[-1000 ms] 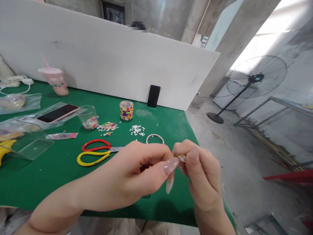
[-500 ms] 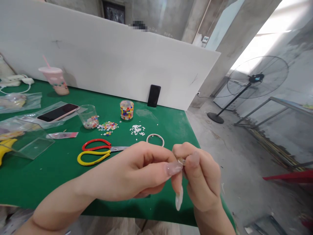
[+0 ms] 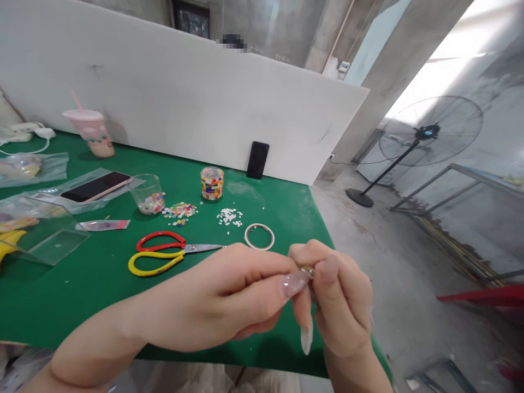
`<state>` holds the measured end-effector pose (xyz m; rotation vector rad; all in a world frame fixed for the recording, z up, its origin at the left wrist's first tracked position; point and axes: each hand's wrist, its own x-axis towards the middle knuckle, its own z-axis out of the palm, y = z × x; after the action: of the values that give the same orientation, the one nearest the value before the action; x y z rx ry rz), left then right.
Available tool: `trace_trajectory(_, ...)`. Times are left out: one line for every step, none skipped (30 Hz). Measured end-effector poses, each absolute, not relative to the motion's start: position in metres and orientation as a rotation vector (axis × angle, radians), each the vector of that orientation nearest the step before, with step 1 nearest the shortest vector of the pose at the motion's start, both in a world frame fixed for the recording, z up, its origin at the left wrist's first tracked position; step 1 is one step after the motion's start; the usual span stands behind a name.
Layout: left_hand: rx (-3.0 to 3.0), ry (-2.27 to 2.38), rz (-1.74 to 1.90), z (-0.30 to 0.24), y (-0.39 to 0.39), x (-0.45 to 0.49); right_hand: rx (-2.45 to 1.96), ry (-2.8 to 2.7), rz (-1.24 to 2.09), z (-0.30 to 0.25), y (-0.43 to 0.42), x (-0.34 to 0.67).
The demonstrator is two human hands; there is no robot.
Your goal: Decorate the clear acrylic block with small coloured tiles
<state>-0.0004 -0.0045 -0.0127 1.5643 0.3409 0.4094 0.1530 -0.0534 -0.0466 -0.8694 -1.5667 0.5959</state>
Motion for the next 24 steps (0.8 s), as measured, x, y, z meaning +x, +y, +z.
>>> trace_trajectory(1.586,0.336,0.374,-0.011,-0.004,0.0,-0.876,-1.564,0.597,-0.047,-0.054,0.153)
trace_trajectory(1.606,0.332,0.338,-0.009,-0.003,-0.001,-0.886,-1.562,0.598,-0.048,-0.054,0.152)
trace_trajectory(1.621,0.333,0.317,-0.008,-0.002,-0.001,-0.899,-1.559,0.598,-0.048,-0.054,0.152)
trace_trajectory(1.628,0.333,0.307,-0.006,-0.002,-0.001,-0.907,-1.562,0.596,-0.049,-0.054,0.153)
trace_trajectory(1.628,0.334,0.303,-0.006,-0.001,-0.001,-0.91,-1.568,0.59,-0.049,-0.055,0.153)
trace_trajectory(1.626,0.336,0.3,-0.006,-0.001,-0.002,-0.913,-1.576,0.581,-0.049,-0.055,0.154)
trace_trajectory(1.618,0.335,0.302,-0.006,-0.001,-0.002,-0.912,-1.585,0.571,-0.048,-0.054,0.155)
trace_trajectory(1.606,0.33,0.31,-0.007,-0.001,-0.002,-0.905,-1.594,0.566,-0.047,-0.054,0.157)
trace_trajectory(1.594,0.328,0.325,-0.009,0.0,-0.001,-0.891,-1.614,0.572,-0.045,-0.053,0.159)
trace_trajectory(1.581,0.33,0.346,-0.011,0.0,-0.001,-0.873,-1.639,0.592,-0.044,-0.052,0.161)
trace_trajectory(1.564,0.333,0.372,-0.012,0.0,-0.001,-0.853,-1.665,0.622,-0.042,-0.051,0.162)
trace_trajectory(1.544,0.336,0.397,-0.014,0.0,0.0,-0.84,-1.684,0.66,-0.04,-0.05,0.164)
trace_trajectory(1.522,0.339,0.42,-0.016,-0.001,0.0,-0.839,-1.691,0.693,-0.039,-0.05,0.164)
trace_trajectory(1.504,0.344,0.439,-0.017,-0.002,0.001,-0.853,-1.681,0.714,-0.039,-0.049,0.164)
trace_trajectory(1.487,0.349,0.452,-0.018,-0.003,0.001,-0.875,-1.652,0.717,-0.039,-0.049,0.162)
trace_trajectory(1.476,0.351,0.458,-0.018,-0.004,0.001,-0.895,-1.612,0.707,-0.04,-0.049,0.161)
trace_trajectory(1.472,0.355,0.457,-0.018,-0.005,0.001,-0.908,-1.576,0.695,-0.042,-0.049,0.159)
trace_trajectory(1.475,0.358,0.459,-0.018,-0.007,0.001,-0.912,-1.547,0.683,-0.043,-0.05,0.157)
trace_trajectory(1.477,0.36,0.459,-0.018,-0.007,0.002,-0.908,-1.529,0.677,-0.044,-0.05,0.155)
trace_trajectory(1.473,0.36,0.459,-0.018,-0.008,0.002,-0.904,-1.524,0.678,-0.045,-0.05,0.155)
trace_trajectory(1.465,0.357,0.459,-0.018,-0.008,0.003,-0.901,-1.533,0.682,-0.045,-0.05,0.154)
trace_trajectory(1.457,0.352,0.461,-0.019,-0.007,0.004,-0.904,-1.547,0.685,-0.045,-0.05,0.154)
trace_trajectory(1.448,0.348,0.46,-0.019,-0.007,0.004,-0.91,-1.561,0.686,-0.045,-0.05,0.155)
trace_trajectory(1.442,0.34,0.457,-0.019,-0.006,0.005,-0.917,-1.568,0.685,-0.045,-0.051,0.155)
